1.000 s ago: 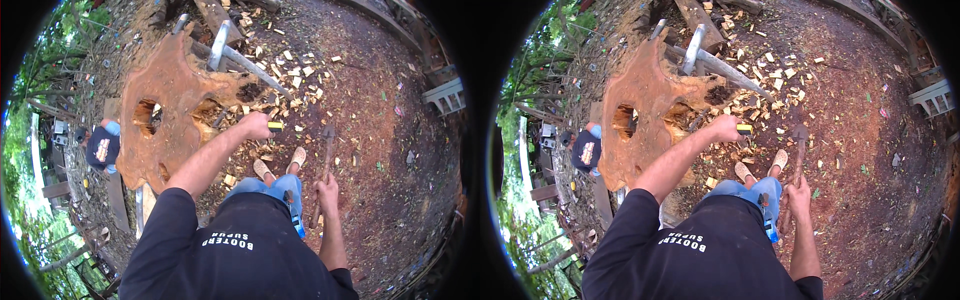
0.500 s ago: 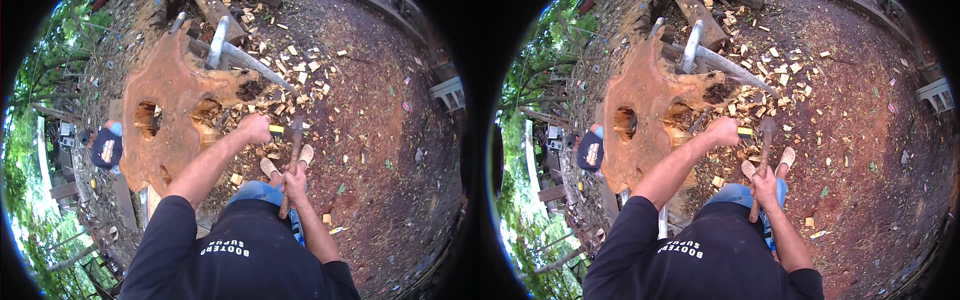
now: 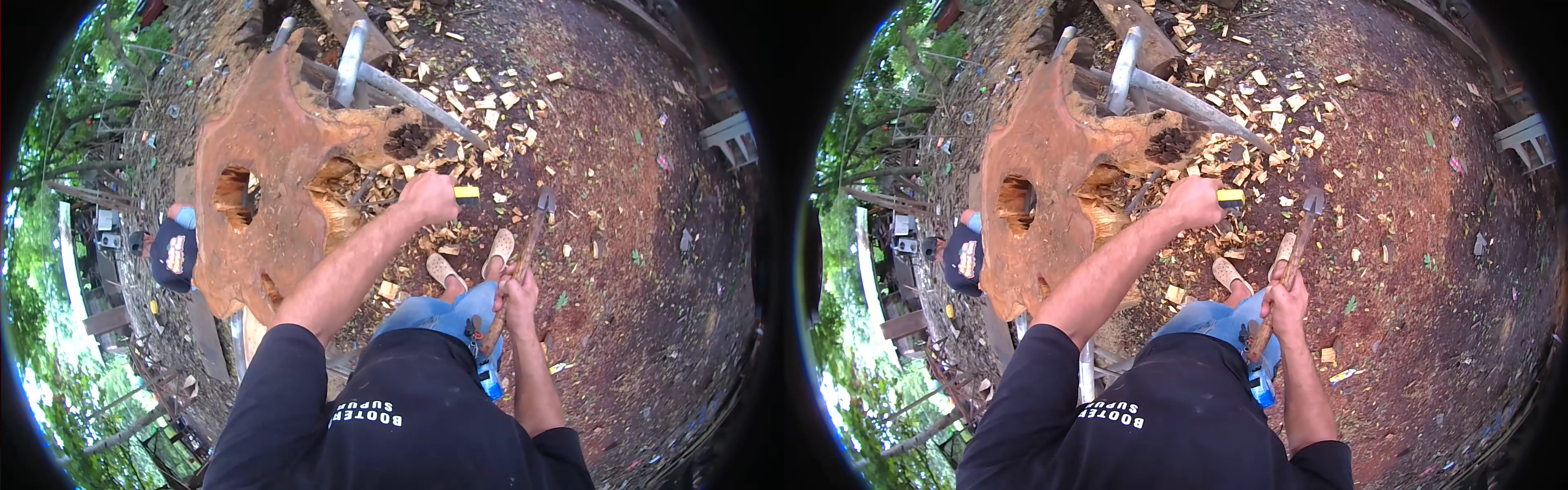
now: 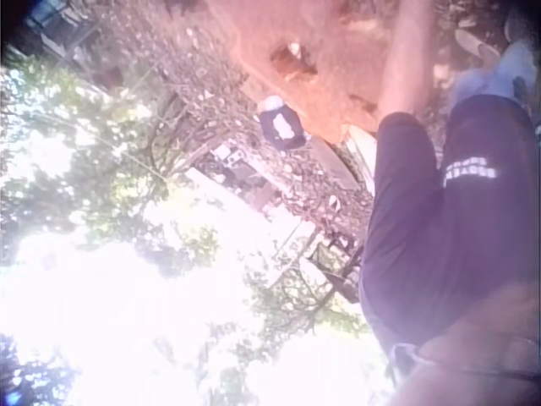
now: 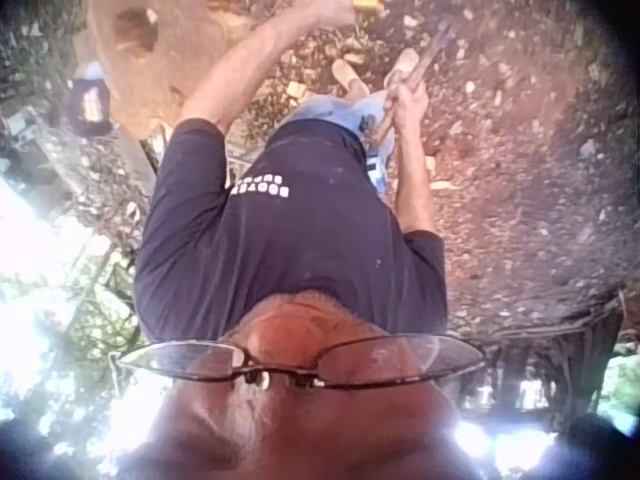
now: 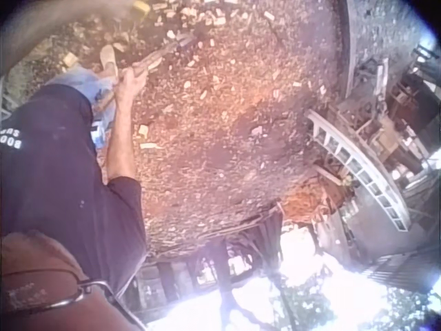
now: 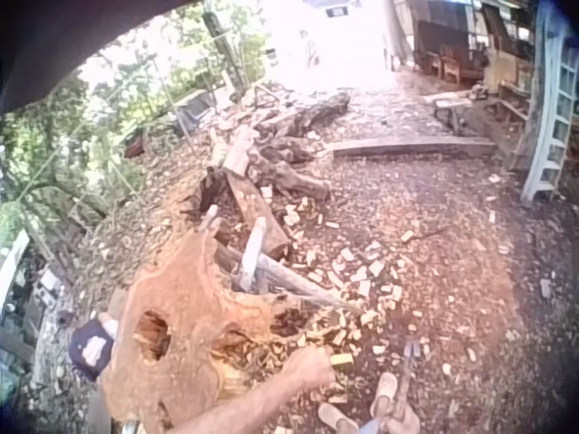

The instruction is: The person hollows out the center of a large wooden slab by hammering a chisel into the wood to chip away pieces and clear a central opening.

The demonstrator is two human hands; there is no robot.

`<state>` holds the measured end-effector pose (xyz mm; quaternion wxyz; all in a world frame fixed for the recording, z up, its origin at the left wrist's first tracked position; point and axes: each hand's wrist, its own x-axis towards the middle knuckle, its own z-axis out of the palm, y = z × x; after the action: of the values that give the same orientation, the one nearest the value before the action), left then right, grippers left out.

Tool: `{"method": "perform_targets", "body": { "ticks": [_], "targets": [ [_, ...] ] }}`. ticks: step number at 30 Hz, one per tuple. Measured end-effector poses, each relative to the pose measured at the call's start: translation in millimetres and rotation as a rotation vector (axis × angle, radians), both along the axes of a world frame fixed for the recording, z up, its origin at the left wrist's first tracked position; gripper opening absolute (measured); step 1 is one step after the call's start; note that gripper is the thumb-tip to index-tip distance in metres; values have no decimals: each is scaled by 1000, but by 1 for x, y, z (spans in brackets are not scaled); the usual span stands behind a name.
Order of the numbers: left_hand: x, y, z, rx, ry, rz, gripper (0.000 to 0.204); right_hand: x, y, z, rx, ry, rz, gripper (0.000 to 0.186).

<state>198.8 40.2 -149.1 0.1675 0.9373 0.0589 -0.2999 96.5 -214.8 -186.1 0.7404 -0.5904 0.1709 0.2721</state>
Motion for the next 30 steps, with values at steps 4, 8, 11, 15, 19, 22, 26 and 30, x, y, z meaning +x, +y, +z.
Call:
{"method": "perform_targets", "body": {
  "ticks": [4, 8, 11, 15, 19, 22, 26, 30],
  "targets": [
    [0, 4, -3, 14, -3, 34, 31, -3, -1, 0, 14, 16, -5, 22],
    [3, 10, 0, 12, 7, 89, 31, -2, 1, 6, -1, 21, 14, 21],
    [3, 14, -2, 0, -20, 110, 32, -1, 5, 7, 16, 45, 19, 23],
    [-1, 8, -5, 12, 19, 68, 31, -17, 55, 10, 56, 13, -76, 26],
    [-7, 13, -7, 13, -11, -6, 25, -27, 73, -6, 79, 64, 198, 22],
    [-12, 11, -8, 43, -1, 2, 24, -23, 57, -4, 95, 83, 116, 21],
    [-15, 8, -6, 60, 41, -12, 24, -37, 65, -2, 139, 53, -270, 17],
    [-18, 11, -11, 70, 40, -99, 24, -60, 93, -11, 149, 129, 133, 17]
  ]
}}
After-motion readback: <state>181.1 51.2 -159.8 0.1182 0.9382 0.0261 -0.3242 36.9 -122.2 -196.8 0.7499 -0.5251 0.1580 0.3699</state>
